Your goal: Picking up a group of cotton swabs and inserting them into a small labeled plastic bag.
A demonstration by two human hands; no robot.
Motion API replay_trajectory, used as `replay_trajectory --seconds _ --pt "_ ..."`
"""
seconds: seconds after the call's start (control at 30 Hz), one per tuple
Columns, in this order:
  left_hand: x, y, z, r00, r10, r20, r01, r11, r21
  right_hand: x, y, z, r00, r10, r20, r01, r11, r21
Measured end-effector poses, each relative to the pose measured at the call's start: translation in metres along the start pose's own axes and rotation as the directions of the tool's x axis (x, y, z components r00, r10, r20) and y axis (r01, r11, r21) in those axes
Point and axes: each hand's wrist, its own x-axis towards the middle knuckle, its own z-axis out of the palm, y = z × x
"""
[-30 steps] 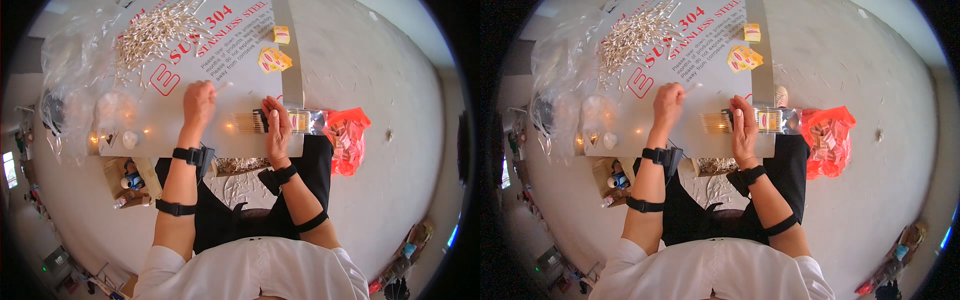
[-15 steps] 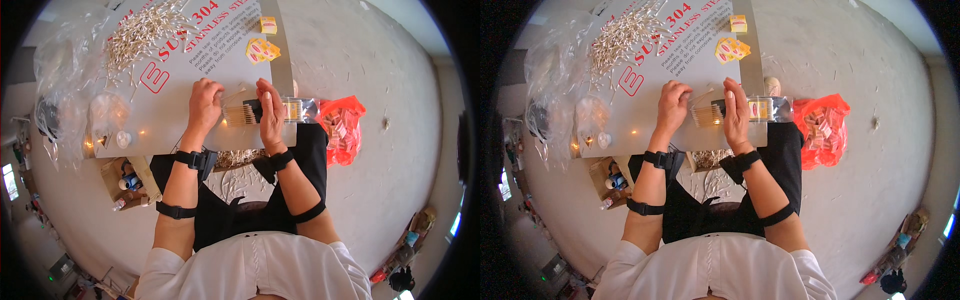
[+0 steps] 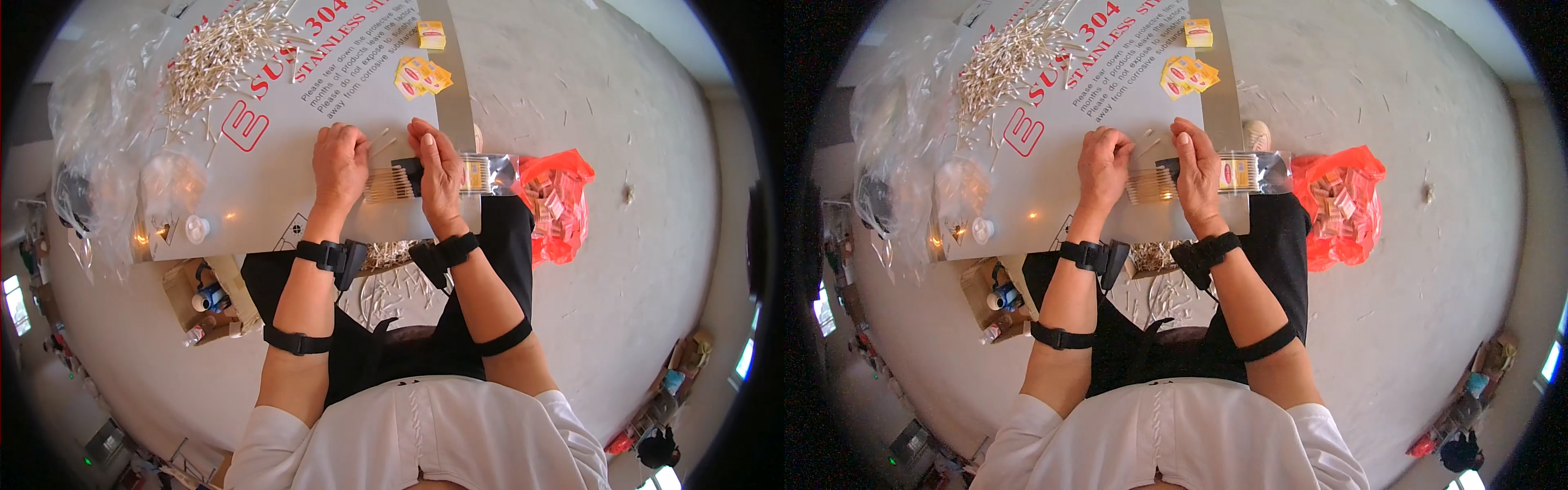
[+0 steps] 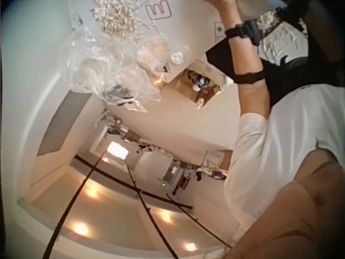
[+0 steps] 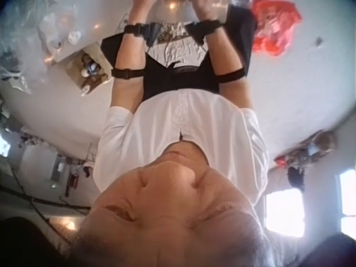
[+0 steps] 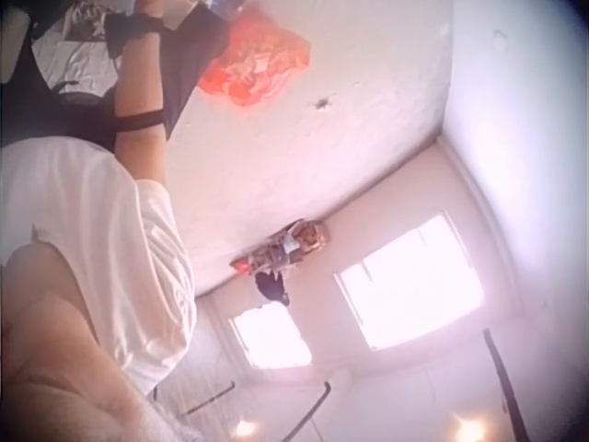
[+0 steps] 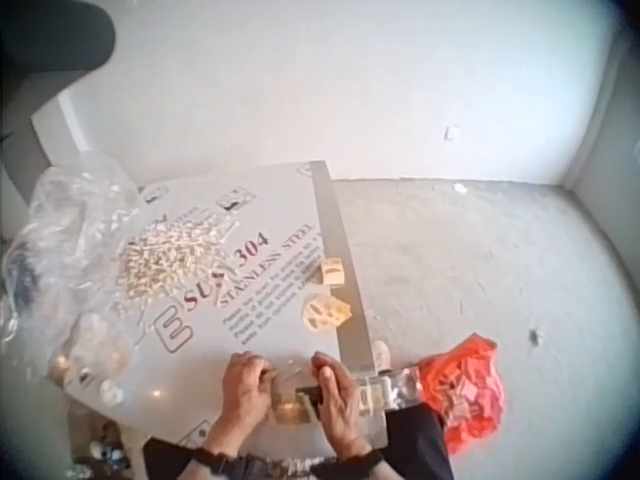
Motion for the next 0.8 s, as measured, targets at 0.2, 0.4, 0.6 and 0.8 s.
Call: replay_trajectory --seconds 0.2,0.4,0.6,0.8 --pt "0.0 0.01 -0.003 0.985 0.131 0.115 -0.145 0.981 0.128 0.0 -0.002 -0.003 1.0 -0.012 0.023 0.011 1.0 0.003" --pt "-0.03 0.006 -0.003 0.998 0.033 0.048 -0.028 0.995 -0.095 -0.02 0.0 0.002 0.998 -0.053 0.034 0.051 0.998 0.044" --pt "-0.048 0.022 0.014 0.948 -0.318 -0.005 0.185 0.564 -0.805 -0.035 0.008 0.007 0.996 -0.083 0.039 0.085 0.995 -0.047" --pt "-0.043 0.026 0.016 0.952 -0.306 0.025 0.182 0.498 -0.848 -0.04 0.008 0.012 0.997 -0.06 -0.053 0.061 0.998 -0.001"
